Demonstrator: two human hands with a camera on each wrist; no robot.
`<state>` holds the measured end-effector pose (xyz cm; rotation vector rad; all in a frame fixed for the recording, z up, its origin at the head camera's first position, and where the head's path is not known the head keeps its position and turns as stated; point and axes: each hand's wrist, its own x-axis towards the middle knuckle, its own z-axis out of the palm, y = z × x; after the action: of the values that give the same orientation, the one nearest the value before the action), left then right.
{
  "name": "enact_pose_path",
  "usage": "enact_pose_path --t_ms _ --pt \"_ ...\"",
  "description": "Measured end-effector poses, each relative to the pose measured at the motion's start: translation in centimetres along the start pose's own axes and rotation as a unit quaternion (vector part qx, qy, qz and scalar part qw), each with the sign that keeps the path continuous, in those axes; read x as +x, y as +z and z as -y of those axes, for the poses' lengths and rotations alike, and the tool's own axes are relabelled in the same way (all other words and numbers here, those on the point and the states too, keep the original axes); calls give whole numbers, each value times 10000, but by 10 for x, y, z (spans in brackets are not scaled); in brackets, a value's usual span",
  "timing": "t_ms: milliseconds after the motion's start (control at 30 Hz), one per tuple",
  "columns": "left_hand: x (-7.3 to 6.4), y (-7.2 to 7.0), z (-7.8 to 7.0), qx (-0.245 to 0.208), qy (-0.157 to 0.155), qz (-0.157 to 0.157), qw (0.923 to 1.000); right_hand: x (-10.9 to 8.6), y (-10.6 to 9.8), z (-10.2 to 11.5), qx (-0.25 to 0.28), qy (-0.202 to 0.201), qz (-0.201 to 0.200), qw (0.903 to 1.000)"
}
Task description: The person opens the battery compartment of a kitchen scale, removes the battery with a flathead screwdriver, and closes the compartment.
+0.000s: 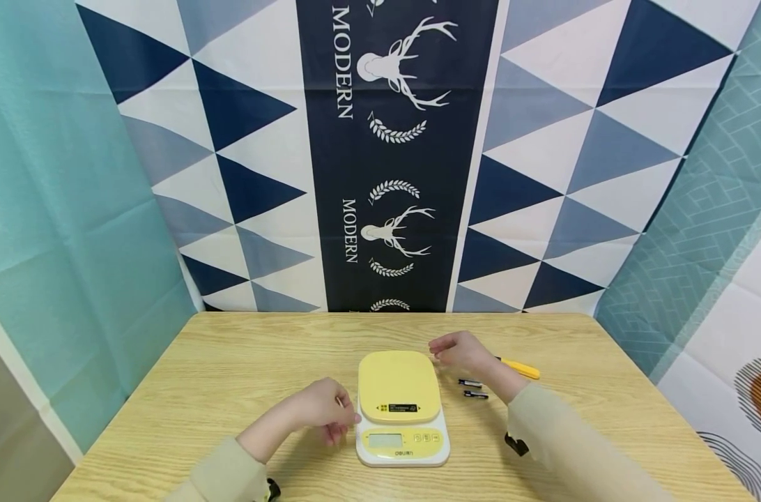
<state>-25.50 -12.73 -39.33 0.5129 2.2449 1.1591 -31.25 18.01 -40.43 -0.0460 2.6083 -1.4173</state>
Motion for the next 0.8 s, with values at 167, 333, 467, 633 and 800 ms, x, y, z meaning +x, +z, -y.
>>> enact_pose_path --t_ms 167,333,467,633,800 --pt "-5 -17 -18 293 172 -601 9976 -9 -11 10 -150 -337 10 9993" --pt "-9 -29 -28 694 370 -1309 9883 -22 -20 19 -773 -639 -255 9946" --pt "-15 -33 -31 1220 547 -1905 9725 -36 -27 24 -1070 -828 -548 9893" --pt "-24 -33 -33 1759 824 -2687 9434 -57 -36 28 -1460 -1220 -936 9773" --pt "-33 -27 -29 2073 1108 -3211 9174 -78 -41 30 -1610 -1531 -1363 9654"
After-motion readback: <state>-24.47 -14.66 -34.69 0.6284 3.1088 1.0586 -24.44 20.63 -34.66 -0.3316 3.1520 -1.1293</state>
